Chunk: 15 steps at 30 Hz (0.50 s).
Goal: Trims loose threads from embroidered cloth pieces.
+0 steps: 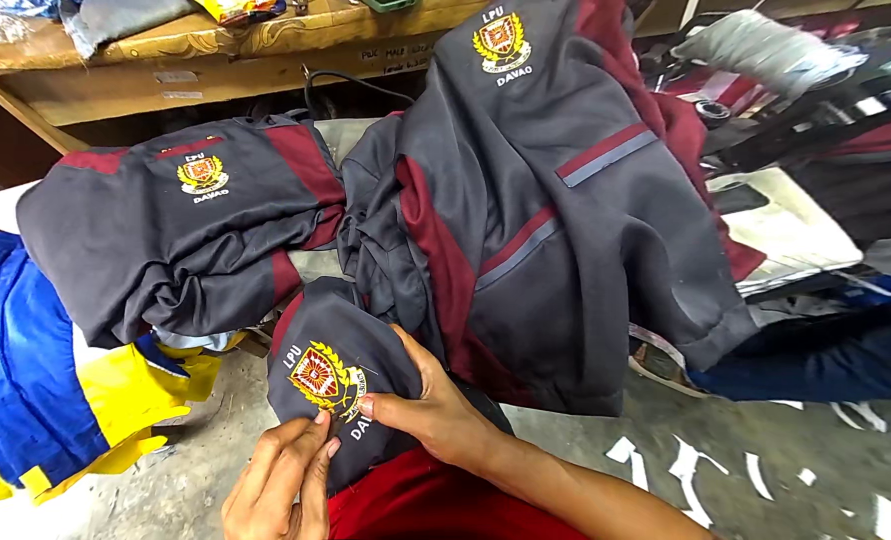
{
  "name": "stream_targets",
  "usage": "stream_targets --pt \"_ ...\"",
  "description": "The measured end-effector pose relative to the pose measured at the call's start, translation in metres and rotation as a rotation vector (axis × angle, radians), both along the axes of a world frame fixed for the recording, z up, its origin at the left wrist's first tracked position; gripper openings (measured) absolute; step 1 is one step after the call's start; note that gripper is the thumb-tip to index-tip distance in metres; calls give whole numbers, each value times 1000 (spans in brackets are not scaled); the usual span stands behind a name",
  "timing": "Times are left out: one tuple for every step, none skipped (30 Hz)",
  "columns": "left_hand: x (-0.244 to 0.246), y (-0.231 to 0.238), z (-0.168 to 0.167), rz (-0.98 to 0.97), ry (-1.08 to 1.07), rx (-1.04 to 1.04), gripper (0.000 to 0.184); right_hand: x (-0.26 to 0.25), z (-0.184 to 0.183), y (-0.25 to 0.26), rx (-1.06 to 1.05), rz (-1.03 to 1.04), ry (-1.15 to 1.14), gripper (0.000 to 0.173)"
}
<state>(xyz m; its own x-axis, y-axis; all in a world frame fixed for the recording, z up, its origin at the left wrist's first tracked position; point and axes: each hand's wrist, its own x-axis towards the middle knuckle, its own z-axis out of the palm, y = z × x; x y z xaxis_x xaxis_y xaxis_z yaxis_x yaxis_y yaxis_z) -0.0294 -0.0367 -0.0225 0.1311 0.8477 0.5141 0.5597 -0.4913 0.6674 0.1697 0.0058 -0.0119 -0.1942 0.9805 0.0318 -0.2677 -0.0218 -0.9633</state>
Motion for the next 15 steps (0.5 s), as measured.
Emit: stream_targets --pt "1 0 0 4 12 14 14 0 0 0 -2 1 5 62" --pt "1 -1 0 9 25 25 13 0 0 0 0 0 6 62" --pt "1 -1 -1 12 33 29 13 0 0 0 5 -1 2 61" --pt "1 -1 0 13 40 25 13 0 0 -1 12 -1 -6 61" --pt "1 -1 0 12 44 16 14 0 -1 -1 20 0 -14 62" --pt "0 -2 1 11 44 6 14 0 -1 -1 24 -2 -19 62" --pt "0 -2 2 11 44 -1 14 0 -1 -2 27 -7 -22 61" --pt "-1 -2 3 14 46 -9 14 0 0 -2 34 -13 -27 61" --pt "-1 -3 3 15 43 -14 14 0 0 -2 43 -20 -30 60" --pt "-1 -3 3 14 35 -20 15 0 0 -2 50 -26 -33 60" --pt "-1 -4 4 8 21 -30 15 -1 0 -2 51 -30 -35 59" --pt "-1 -4 5 -3 3 -43 15 -1 1 -3 48 -34 -37 60" --pt "-1 -4 6 -17 -15 -61 15 -1 1 -3 46 -36 -40 60" --pt "-1 -5 6 -27 -28 -76 15 -1 1 -3 44 -39 -44 60" --pt "-1 -5 6 -31 -37 -89 15 -2 1 -3 45 -43 -40 60"
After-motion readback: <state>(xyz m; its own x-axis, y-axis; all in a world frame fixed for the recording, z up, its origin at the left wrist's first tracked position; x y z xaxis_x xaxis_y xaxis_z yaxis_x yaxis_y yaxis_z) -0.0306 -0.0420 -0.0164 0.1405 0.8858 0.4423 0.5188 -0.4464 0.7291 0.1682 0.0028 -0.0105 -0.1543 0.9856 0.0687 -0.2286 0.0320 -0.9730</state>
